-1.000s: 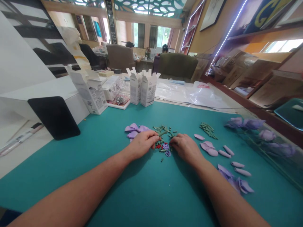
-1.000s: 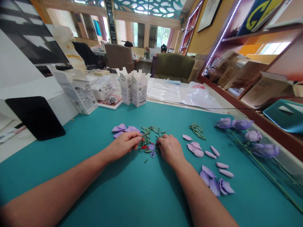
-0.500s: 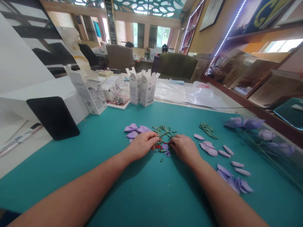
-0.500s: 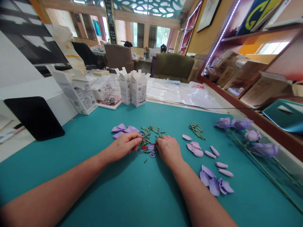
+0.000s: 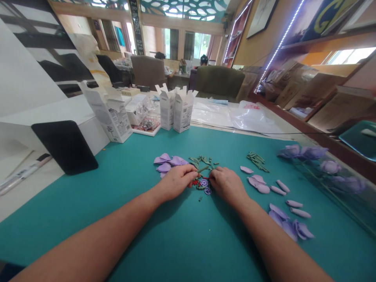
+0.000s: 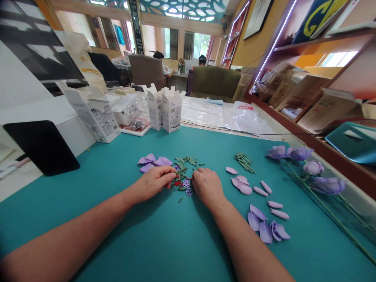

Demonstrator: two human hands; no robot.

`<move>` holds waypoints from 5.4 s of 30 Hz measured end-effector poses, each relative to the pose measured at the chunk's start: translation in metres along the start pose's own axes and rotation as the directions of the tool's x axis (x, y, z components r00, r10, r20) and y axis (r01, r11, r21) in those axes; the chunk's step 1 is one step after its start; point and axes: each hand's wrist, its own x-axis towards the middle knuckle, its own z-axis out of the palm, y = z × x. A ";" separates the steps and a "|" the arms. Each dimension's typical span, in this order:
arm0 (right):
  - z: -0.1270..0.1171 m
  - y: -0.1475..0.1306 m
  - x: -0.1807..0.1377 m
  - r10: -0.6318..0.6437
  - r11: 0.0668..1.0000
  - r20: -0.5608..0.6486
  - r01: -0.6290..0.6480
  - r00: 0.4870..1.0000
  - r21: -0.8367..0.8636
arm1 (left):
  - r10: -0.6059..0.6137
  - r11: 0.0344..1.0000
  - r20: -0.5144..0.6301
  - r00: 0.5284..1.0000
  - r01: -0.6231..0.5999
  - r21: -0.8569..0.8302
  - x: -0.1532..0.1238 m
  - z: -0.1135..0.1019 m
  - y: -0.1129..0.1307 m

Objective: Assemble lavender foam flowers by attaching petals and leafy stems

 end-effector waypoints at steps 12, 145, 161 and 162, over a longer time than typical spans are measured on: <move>-0.003 0.000 0.000 0.166 0.954 -0.095 -0.135 0.982 0.268 | 0.040 0.991 -0.050 0.998 -0.034 0.127 0.000 0.000 -0.002; -0.011 0.002 -0.004 0.019 0.964 0.126 -0.052 0.992 0.259 | -0.169 0.941 0.123 0.978 0.197 -0.274 -0.003 -0.002 0.006; -0.015 0.003 -0.005 0.075 0.969 0.143 -0.106 0.987 0.224 | -0.191 0.786 0.215 0.958 0.280 -0.552 -0.001 0.001 0.002; -0.015 0.004 -0.005 0.072 0.969 0.152 -0.105 0.986 0.224 | -0.188 0.785 0.215 0.958 0.278 -0.553 -0.002 0.001 0.002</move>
